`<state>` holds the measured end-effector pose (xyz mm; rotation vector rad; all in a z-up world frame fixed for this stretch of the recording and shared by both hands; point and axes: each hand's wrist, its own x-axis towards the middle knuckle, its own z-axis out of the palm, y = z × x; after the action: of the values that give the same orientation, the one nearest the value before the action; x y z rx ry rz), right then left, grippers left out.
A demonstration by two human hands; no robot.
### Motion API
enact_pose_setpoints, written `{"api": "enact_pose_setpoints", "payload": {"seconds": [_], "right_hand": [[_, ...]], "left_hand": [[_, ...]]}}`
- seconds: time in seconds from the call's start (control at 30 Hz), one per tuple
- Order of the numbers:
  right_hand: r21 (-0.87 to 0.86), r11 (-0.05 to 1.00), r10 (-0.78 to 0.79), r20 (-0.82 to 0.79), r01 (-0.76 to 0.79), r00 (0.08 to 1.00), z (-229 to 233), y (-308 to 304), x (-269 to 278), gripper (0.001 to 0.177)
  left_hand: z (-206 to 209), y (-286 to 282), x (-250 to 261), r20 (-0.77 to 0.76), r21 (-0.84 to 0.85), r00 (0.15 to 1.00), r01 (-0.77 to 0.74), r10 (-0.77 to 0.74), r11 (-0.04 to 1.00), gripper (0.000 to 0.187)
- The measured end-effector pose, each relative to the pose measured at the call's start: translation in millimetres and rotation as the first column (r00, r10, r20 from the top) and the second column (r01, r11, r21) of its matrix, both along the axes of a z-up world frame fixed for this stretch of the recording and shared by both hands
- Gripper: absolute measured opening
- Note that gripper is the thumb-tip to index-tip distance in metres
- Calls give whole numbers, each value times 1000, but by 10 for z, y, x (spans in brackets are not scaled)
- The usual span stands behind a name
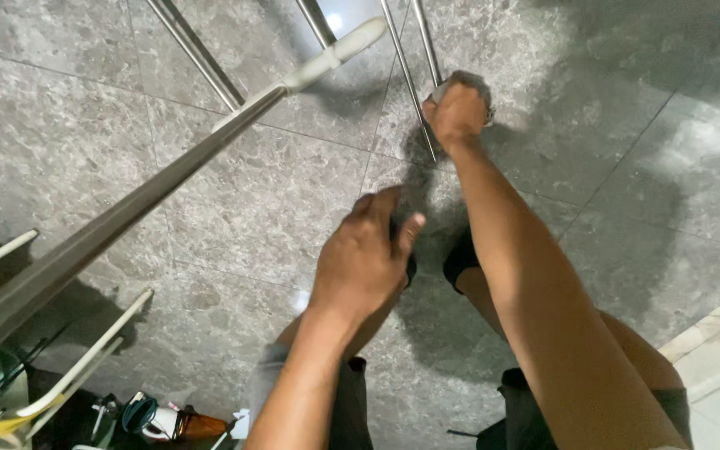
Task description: The person assembles a metal drying rack by inserting rods into white plastic connectors and tightening them with a screwdriver. They then wipe the metal rods and plastic parts with a cloth. The rack remains on the floor at the end of the clip.
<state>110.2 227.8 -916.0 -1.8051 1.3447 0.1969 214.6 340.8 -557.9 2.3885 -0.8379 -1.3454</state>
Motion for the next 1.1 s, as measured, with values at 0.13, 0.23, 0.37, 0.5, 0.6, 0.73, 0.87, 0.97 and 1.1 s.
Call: {"api": "enact_pose_setpoints", "payload": {"seconds": [0.13,0.23,0.37,0.5,0.6,0.73,0.87,0.97,1.1], "right_hand": [[127,992,-20,227,-9,974,937,-36,-394,34],[319,942,-217,339,105,915,2147,3,-598,32],[187,969,-215,303,164,928,4029,208,-954,36],[264,936,-324,378,234,867,5830,611,-1251,26],[520,784,-588,446,339,675,6706,591,-1399,27],[833,524,-826,447,177,343,7522,208,-1651,35],[936,343,-785,331,-77,524,8396,374,-1611,56],[883,434,-634,440,-178,636,8987,1101,-1677,58],[526,794,-204,703,-305,681,9374,1716,-1790,57]], "left_hand": [[-188,312,-78,-9,-77,982,-190,189,979,34],[43,337,-506,-11,-238,928,-364,373,900,33],[1260,327,-1270,-319,-39,811,-528,490,848,33],[2998,532,-1645,-285,-37,845,-482,453,875,24],[3939,725,-1648,-257,-121,835,-526,486,842,24],[4883,1048,-1871,-211,-296,829,-559,518,774,29],[5458,1233,-2245,-184,-319,807,-589,561,742,25],[5591,1324,-2475,66,-835,813,-272,578,478,27],[5708,1715,-2660,198,-803,739,-255,644,539,43]]}}
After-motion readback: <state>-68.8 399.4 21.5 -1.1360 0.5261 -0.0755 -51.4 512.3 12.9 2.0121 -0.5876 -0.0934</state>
